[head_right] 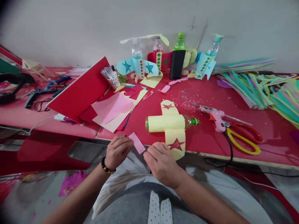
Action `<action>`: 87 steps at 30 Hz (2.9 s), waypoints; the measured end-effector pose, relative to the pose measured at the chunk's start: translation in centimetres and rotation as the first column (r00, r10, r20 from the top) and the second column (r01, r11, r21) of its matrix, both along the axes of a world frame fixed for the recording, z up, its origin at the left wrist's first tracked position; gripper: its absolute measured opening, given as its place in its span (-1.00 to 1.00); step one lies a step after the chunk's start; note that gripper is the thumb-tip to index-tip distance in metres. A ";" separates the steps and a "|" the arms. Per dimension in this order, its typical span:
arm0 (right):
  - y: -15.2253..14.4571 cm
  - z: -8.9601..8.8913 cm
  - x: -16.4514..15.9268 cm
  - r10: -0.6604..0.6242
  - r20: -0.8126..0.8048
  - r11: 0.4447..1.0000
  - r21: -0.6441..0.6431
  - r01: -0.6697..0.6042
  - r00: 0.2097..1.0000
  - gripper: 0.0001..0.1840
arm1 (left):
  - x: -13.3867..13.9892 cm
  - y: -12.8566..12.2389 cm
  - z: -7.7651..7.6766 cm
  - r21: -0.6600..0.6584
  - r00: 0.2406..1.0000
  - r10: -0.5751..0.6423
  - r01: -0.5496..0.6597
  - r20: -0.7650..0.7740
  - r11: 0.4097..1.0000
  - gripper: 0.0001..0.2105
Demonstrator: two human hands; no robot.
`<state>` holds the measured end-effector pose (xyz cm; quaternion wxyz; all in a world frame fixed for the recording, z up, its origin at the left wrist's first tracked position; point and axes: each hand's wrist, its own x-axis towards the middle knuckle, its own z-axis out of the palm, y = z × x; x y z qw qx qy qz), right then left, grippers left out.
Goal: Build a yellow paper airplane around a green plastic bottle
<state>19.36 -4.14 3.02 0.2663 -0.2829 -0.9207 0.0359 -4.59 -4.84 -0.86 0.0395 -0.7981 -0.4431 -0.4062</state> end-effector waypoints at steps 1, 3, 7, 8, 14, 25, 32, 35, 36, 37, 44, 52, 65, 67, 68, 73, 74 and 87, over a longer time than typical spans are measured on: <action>0.1 -0.1 -0.5 0.011 0.017 1.000 0.013 -0.011 1.000 -0.92 | 0.0 0.0 0.0 -0.007 1.000 -0.004 0.004 0.003 1.000 -0.78; 0.4 -0.2 -1.2 0.017 0.043 0.999 0.045 -0.019 0.999 -0.94 | 0.0 0.0 0.1 -0.025 1.000 -0.014 0.014 0.005 1.000 -0.79; 0.7 -0.4 -2.1 0.016 0.095 0.997 0.080 -0.024 0.995 -0.88 | 0.0 0.0 0.3 -0.036 1.000 -0.022 0.022 -0.003 0.999 -0.79; 0.7 -0.5 -2.2 0.021 0.109 0.996 0.087 -0.030 0.994 -0.87 | 0.0 0.0 0.3 -0.036 1.000 -0.020 0.020 -0.004 0.999 -0.79; 1.0 0.2 -2.5 0.006 0.093 0.998 0.058 -0.012 0.996 -0.80 | -0.1 -0.1 0.0 -0.057 0.999 -0.029 0.030 0.013 0.998 -0.78; 2.9 6.1 1.4 -0.335 -0.289 0.755 -0.651 0.072 0.897 -0.82 | 0.9 0.9 3.8 -0.213 0.959 0.008 0.055 0.282 0.976 -0.95; 3.9 7.0 4.9 -0.486 -0.238 0.470 -0.882 0.022 0.841 -0.82 | 3.5 1.6 7.2 -0.430 0.897 -0.035 0.245 0.441 0.869 -0.87; 4.3 6.9 6.1 -0.559 -0.233 0.396 -0.918 0.009 0.796 -0.79 | 4.6 2.0 8.4 -0.457 0.884 -0.059 0.295 0.463 0.839 -0.86; 4.4 6.9 6.4 -0.579 -0.237 0.385 -0.923 0.005 0.780 -0.79 | 5.0 2.1 8.7 -0.463 0.885 -0.064 0.301 0.461 0.834 -0.86; 4.5 7.0 6.7 -0.596 -0.246 0.378 -0.926 -0.004 0.765 -0.78 | 5.3 2.3 8.9 -0.470 0.888 -0.065 0.301 0.455 0.830 -0.87; 4.6 7.2 8.6 -0.632 -0.314 0.355 -0.930 -0.095 0.709 -0.80 | 7.1 2.8 8.9 -0.496 0.897 -0.045 0.284 0.440 0.820 -0.91; 4.7 6.6 9.9 -0.624 -0.237 0.477 -0.870 0.123 0.745 -0.75 | 9.0 3.2 9.2 -0.445 0.948 -0.049 0.194 0.316 0.874 -0.87; 8.5 7.2 11.1 -0.614 -0.372 0.487 -0.872 -0.037 0.696 -0.69 | 9.1 6.8 11.2 -0.463 0.966 0.010 0.115 0.260 0.879 -0.79; 8.5 7.1 11.0 -0.616 -0.371 0.489 -0.872 -0.032 0.695 -0.69 | 9.2 6.8 11.2 -0.472 0.966 -0.006 0.131 0.257 0.872 -0.78; 8.6 7.1 10.9 -0.618 -0.366 0.492 -0.870 -0.021 0.696 -0.69 | 9.3 6.8 11.2 -0.475 0.967 -0.013 0.137 0.256 0.869 -0.81; 8.7 6.7 10.5 -0.631 -0.354 0.492 -0.871 0.003 0.691 -0.70 | 9.6 6.6 11.2 -0.478 0.961 -0.026 0.161 0.276 0.864 -0.87; 8.7 6.7 10.5 -0.634 -0.356 0.490 -0.872 0.000 0.687 -0.69 | 9.6 6.6 11.2 -0.479 0.956 -0.028 0.172 0.293 0.861 -0.84; 9.4 5.9 10.4 -0.636 -0.323 0.480 -0.877 0.032 0.701 -0.76 | 10.2 7.2 10.0 -0.475 0.973 0.033 0.082 0.230 0.876 -0.87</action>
